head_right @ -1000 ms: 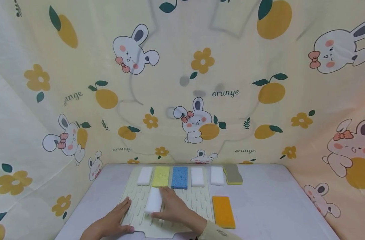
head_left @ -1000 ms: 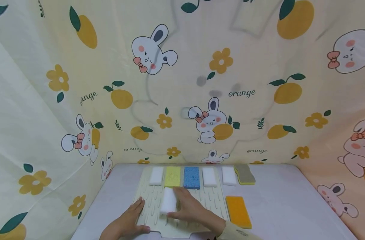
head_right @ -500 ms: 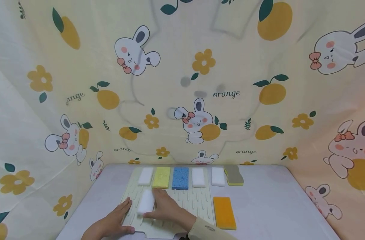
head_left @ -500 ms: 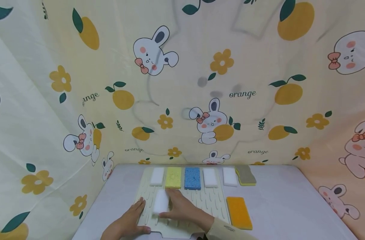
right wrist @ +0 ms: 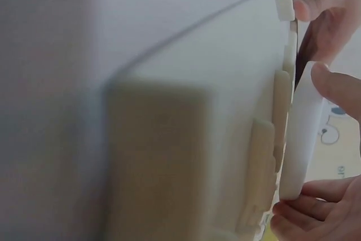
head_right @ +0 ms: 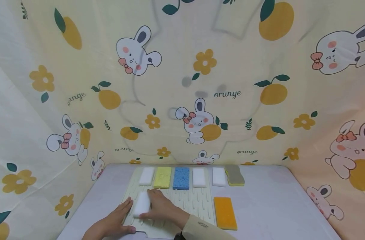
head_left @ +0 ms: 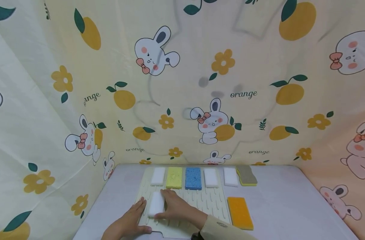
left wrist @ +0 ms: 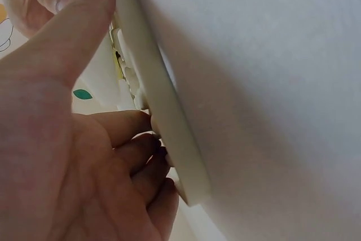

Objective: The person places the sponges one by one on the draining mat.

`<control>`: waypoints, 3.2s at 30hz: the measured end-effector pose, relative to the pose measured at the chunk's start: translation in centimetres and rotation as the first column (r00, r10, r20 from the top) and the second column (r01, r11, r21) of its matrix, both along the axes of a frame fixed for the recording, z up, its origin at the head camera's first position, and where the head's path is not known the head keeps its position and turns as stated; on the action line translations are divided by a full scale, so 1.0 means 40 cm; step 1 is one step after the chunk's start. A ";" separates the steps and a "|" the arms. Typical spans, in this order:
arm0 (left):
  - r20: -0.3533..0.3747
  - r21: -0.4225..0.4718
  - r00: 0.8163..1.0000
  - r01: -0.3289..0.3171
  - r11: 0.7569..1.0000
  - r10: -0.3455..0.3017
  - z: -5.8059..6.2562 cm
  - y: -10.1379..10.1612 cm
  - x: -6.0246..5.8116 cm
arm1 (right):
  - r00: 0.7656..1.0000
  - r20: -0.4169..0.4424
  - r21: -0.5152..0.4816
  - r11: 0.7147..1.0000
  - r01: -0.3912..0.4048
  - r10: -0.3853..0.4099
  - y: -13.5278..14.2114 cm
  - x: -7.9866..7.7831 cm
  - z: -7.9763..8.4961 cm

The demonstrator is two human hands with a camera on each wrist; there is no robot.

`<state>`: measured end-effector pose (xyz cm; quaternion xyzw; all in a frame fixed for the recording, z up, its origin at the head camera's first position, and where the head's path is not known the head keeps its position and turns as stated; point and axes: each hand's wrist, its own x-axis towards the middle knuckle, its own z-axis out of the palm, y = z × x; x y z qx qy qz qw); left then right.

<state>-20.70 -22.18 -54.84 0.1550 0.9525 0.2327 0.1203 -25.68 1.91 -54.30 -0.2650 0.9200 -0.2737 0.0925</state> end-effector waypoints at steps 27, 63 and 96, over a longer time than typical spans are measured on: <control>0.032 -0.013 0.999 -0.007 1.000 0.007 -0.010 0.012 -0.004 | 0.999 -0.033 0.002 1.000 -0.015 0.015 0.045 0.001 0.002; 0.067 -0.010 0.997 -0.031 0.999 0.032 -0.007 0.014 -0.003 | 0.990 -0.079 -0.092 0.989 0.113 -0.121 0.365 0.078 0.084; 0.035 0.009 0.999 0.024 1.000 -0.024 -0.016 0.003 -0.005 | 0.966 -0.022 -0.059 0.965 0.255 -0.257 0.673 0.132 0.053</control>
